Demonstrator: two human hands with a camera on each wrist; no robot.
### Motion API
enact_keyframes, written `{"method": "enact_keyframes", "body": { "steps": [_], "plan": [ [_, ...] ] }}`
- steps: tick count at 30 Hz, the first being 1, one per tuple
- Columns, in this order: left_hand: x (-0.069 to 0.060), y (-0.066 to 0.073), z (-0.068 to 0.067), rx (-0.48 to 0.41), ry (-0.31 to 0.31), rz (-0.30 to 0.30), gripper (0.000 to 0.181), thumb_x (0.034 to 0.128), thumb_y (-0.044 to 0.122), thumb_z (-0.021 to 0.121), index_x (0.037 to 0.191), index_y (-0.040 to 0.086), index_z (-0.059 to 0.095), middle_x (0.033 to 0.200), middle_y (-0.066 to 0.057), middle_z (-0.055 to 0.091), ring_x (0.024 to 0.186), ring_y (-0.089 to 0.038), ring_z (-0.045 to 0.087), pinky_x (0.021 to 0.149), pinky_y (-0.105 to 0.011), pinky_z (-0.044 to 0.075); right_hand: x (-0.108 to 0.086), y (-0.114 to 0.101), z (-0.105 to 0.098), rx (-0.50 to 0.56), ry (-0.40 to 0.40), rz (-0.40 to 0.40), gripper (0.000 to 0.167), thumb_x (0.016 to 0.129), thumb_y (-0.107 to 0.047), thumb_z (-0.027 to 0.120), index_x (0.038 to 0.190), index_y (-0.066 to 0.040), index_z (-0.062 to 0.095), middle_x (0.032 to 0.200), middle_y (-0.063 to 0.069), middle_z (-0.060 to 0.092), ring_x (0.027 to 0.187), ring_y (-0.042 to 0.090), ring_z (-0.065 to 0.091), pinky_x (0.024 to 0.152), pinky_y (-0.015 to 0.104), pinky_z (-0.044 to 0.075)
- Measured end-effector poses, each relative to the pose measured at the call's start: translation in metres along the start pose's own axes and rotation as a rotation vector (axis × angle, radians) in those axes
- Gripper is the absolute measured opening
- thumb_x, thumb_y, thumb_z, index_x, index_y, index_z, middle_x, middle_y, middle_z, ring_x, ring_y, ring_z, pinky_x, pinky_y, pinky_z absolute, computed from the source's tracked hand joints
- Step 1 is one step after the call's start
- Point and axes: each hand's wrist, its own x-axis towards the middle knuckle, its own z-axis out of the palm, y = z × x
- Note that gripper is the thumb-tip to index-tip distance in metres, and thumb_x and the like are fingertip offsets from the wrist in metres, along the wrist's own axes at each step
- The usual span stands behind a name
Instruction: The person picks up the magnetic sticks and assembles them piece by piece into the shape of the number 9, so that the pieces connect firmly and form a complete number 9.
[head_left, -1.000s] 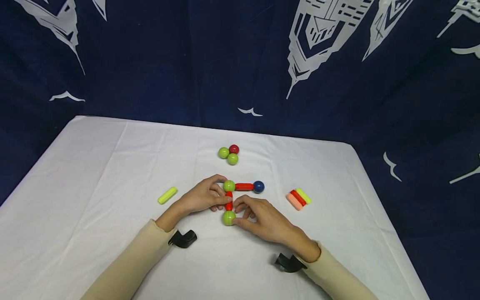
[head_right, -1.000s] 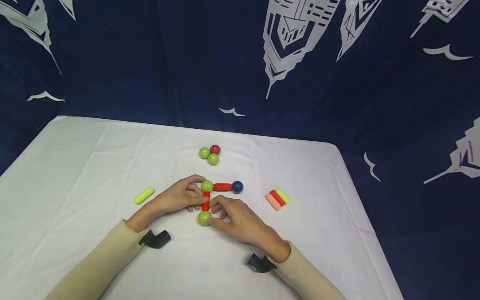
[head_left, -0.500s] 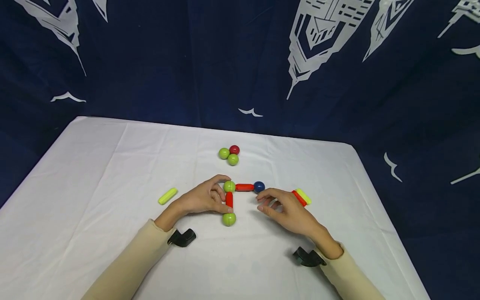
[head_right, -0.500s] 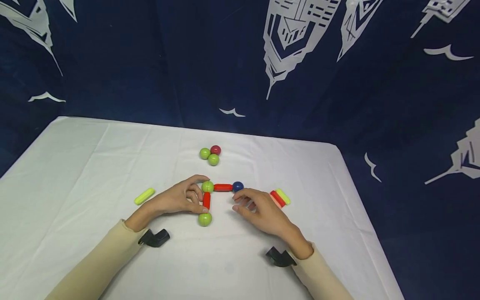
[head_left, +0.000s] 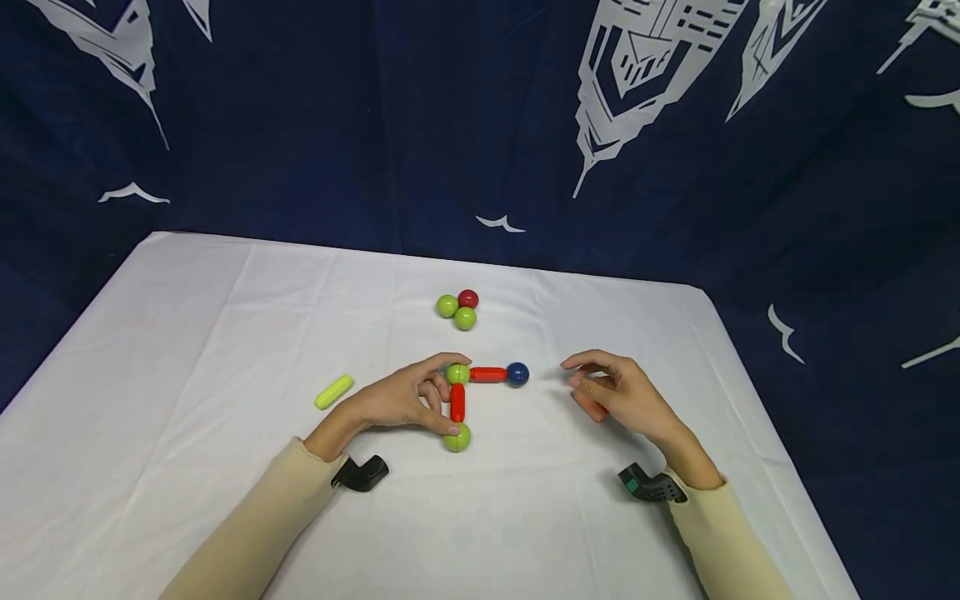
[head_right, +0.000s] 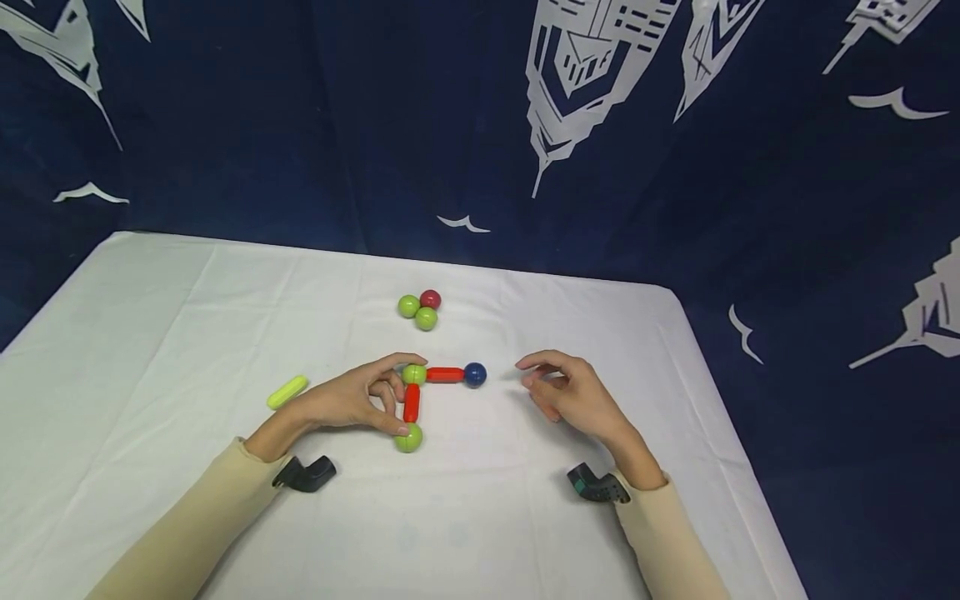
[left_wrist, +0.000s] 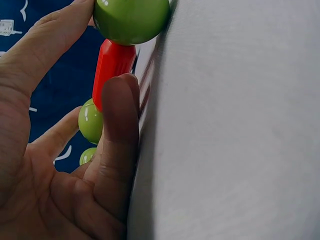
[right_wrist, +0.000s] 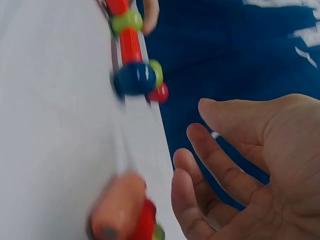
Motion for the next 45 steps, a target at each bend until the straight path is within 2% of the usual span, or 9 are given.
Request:
{"method": "enact_keyframes", "body": {
  "steps": [2,4,7,11,15,24,30,36,45],
  "plan": [
    [0.000,0.000,0.000,0.004,-0.004,0.003,0.087,0.0762,0.012,0.087,0.149,0.020,0.041,0.106,-0.012,0.053,0.080,-0.018,0.062,0.084,-0.034,0.048,0.000,0.006,-0.008,-0.039,0.036,0.010,0.028,0.098,-0.011,0.064,0.124,0.000,0.064,0.103,0.023,0.066,0.080,0.026,0.065,0.072,0.024,0.051],
    [0.000,0.000,-0.001,0.013,-0.006,0.007,0.085,0.0764,0.012,0.087,0.148,0.020,0.042,0.106,-0.012,0.054,0.080,-0.018,0.062,0.083,-0.033,0.048,0.000,0.010,-0.014,-0.093,0.076,0.036,0.028,0.098,-0.013,0.065,0.123,-0.003,0.066,0.121,0.017,0.066,0.101,0.021,0.064,0.084,0.022,0.051],
    [0.001,0.000,-0.002,0.028,-0.003,0.009,0.083,0.0767,0.012,0.087,0.148,0.021,0.044,0.105,-0.012,0.054,0.081,-0.019,0.063,0.081,-0.033,0.048,0.000,0.017,-0.023,-0.117,0.079,0.053,0.029,0.097,-0.013,0.066,0.124,-0.002,0.066,0.124,0.017,0.065,0.106,0.020,0.061,0.086,0.020,0.051],
    [0.001,0.000,-0.003,0.033,-0.007,0.012,0.083,0.0770,0.013,0.087,0.148,0.021,0.044,0.106,-0.012,0.055,0.081,-0.019,0.064,0.085,-0.034,0.047,-0.002,0.022,-0.033,-0.115,0.034,0.105,0.029,0.097,-0.014,0.067,0.124,-0.004,0.066,0.126,0.016,0.064,0.105,0.018,0.061,0.081,0.024,0.053],
    [0.002,0.000,-0.004,0.031,-0.008,0.016,0.084,0.0762,0.013,0.087,0.148,0.021,0.044,0.108,-0.013,0.056,0.081,-0.019,0.065,0.088,-0.035,0.046,-0.003,0.027,-0.040,-0.097,-0.009,0.147,0.028,0.096,-0.014,0.067,0.123,-0.007,0.067,0.117,0.016,0.065,0.099,0.021,0.060,0.075,0.027,0.052],
    [0.002,0.000,-0.003,0.027,-0.009,0.007,0.084,0.0767,0.012,0.087,0.148,0.021,0.044,0.107,-0.012,0.055,0.082,-0.019,0.065,0.087,-0.034,0.047,-0.007,0.037,-0.042,-0.144,-0.034,0.187,0.030,0.095,-0.013,0.068,0.124,-0.011,0.067,0.116,0.015,0.064,0.100,0.026,0.056,0.071,0.027,0.051],
    [0.003,-0.002,-0.002,0.032,-0.007,0.008,0.084,0.0767,0.011,0.087,0.148,0.020,0.044,0.106,-0.012,0.056,0.081,-0.019,0.065,0.085,-0.034,0.048,-0.008,0.039,-0.040,-0.173,-0.036,0.164,0.028,0.095,-0.008,0.066,0.123,-0.008,0.066,0.118,0.016,0.065,0.095,0.023,0.061,0.071,0.028,0.053],
    [0.001,-0.002,-0.002,0.041,-0.007,0.001,0.083,0.0770,0.013,0.087,0.148,0.020,0.043,0.106,-0.011,0.056,0.082,-0.018,0.065,0.085,-0.033,0.048,-0.008,0.038,-0.038,-0.227,-0.023,0.120,0.023,0.099,-0.011,0.062,0.121,-0.010,0.069,0.121,0.014,0.067,0.091,0.018,0.061,0.071,0.026,0.051],
    [0.001,-0.001,-0.002,0.038,-0.004,0.012,0.083,0.0779,0.013,0.087,0.148,0.018,0.043,0.106,-0.012,0.056,0.081,-0.018,0.064,0.084,-0.033,0.048,-0.007,0.036,-0.034,-0.351,0.052,0.077,0.027,0.096,-0.007,0.065,0.122,-0.011,0.069,0.121,0.015,0.068,0.100,0.028,0.065,0.074,0.029,0.053]
  ]
}}
